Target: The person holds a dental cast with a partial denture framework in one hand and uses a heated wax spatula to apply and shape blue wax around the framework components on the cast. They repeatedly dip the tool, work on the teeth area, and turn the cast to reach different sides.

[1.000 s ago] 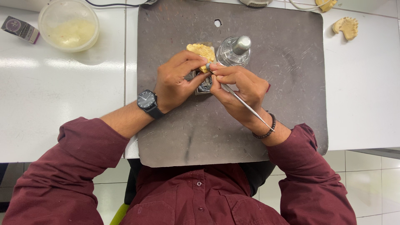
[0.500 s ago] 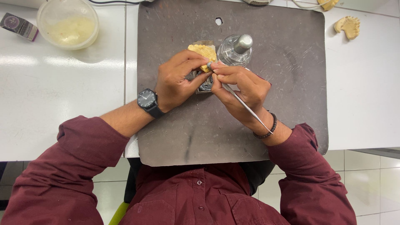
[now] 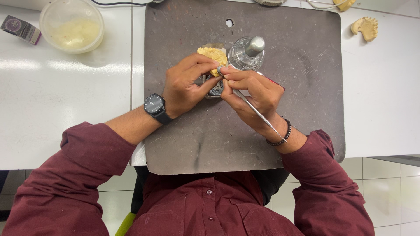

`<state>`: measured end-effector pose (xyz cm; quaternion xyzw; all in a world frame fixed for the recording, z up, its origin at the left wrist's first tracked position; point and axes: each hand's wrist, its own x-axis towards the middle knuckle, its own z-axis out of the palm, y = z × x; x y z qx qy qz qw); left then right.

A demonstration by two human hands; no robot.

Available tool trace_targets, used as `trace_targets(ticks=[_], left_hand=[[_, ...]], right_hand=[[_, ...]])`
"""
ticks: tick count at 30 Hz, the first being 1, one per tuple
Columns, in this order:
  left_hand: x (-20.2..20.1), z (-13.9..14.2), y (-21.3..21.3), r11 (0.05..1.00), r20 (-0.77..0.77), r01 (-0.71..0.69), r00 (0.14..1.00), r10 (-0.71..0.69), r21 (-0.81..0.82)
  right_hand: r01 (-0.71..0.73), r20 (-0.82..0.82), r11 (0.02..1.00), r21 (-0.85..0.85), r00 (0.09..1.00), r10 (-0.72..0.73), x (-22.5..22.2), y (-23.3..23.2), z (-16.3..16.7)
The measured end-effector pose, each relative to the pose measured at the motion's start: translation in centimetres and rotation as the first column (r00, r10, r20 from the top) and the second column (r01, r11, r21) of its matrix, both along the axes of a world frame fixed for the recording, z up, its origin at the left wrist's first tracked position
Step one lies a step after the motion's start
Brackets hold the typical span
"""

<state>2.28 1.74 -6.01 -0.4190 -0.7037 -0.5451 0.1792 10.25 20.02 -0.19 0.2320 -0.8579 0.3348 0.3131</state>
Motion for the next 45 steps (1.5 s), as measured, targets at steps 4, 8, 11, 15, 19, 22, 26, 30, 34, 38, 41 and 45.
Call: trace_targets(ticks=[4, 8, 11, 15, 19, 22, 26, 30, 34, 38, 41, 45], left_hand=[[0.0, 0.0, -0.1, 1.0, 0.019, 0.0, 1.0, 0.0, 0.002], [-0.1, 0.1, -0.3, 1.0, 0.029, 0.014, 0.999, -0.015, 0.015], [-0.1, 0.0, -0.1, 1.0, 0.032, 0.017, 0.999, -0.017, 0.021], [0.0, 0.0, -0.1, 1.0, -0.011, -0.028, 1.0, 0.028, 0.014], [0.0, 0.1, 0.0, 1.0, 0.001, -0.021, 1.0, 0.021, 0.004], [0.0, 0.1, 0.0, 1.0, -0.019, -0.031, 0.999, 0.031, 0.006], [0.1, 0.2, -0.1, 1.0, -0.02, -0.02, 1.0, 0.02, 0.02], [0.1, 0.3, -0.1, 0.999, -0.025, -0.039, 0.999, 0.04, 0.017], [0.0, 0.2, -0.1, 1.0, -0.037, -0.03, 0.999, 0.03, 0.007], [0.0, 0.2, -0.1, 0.999, -0.048, -0.047, 0.998, 0.046, -0.006], [0.1, 0.2, -0.1, 0.999, -0.046, -0.048, 0.998, 0.048, -0.006], [0.1, 0.2, -0.1, 0.999, -0.05, -0.043, 0.998, 0.043, 0.004]], right_hand=[[-0.013, 0.007, 1.0, -0.006, 1.0, 0.013, 0.0, -0.1, 0.1], [-0.017, 0.017, 0.998, -0.056, 1.0, 0.018, 0.0, -0.1, 0.2], [-0.034, 0.009, 0.996, -0.078, 0.999, 0.034, -0.2, -0.1, 0.1], [-0.012, 0.005, 0.999, -0.047, 1.0, 0.012, -0.2, -0.2, 0.1], [-0.002, -0.009, 1.0, -0.013, 1.0, 0.002, -0.1, -0.3, 0.2], [-0.014, -0.006, 1.0, -0.011, 1.0, 0.013, -0.1, -0.1, 0.2], [-0.024, 0.059, 0.994, -0.111, 0.998, 0.031, 0.1, 0.1, -0.2], [-0.045, 0.129, 0.963, -0.264, 0.988, 0.081, -0.1, 0.2, -0.8], [-0.029, 0.133, 0.97, -0.242, 0.989, 0.063, 0.0, 0.3, -0.9], [0.0, 0.095, 0.983, -0.185, 0.995, 0.018, 0.0, 0.0, -0.6], [0.015, 0.054, 0.992, -0.128, 0.999, -0.008, 0.0, -0.1, -0.3], [0.006, 0.043, 0.993, -0.117, 0.999, 0.0, 0.0, -0.1, -0.1]])
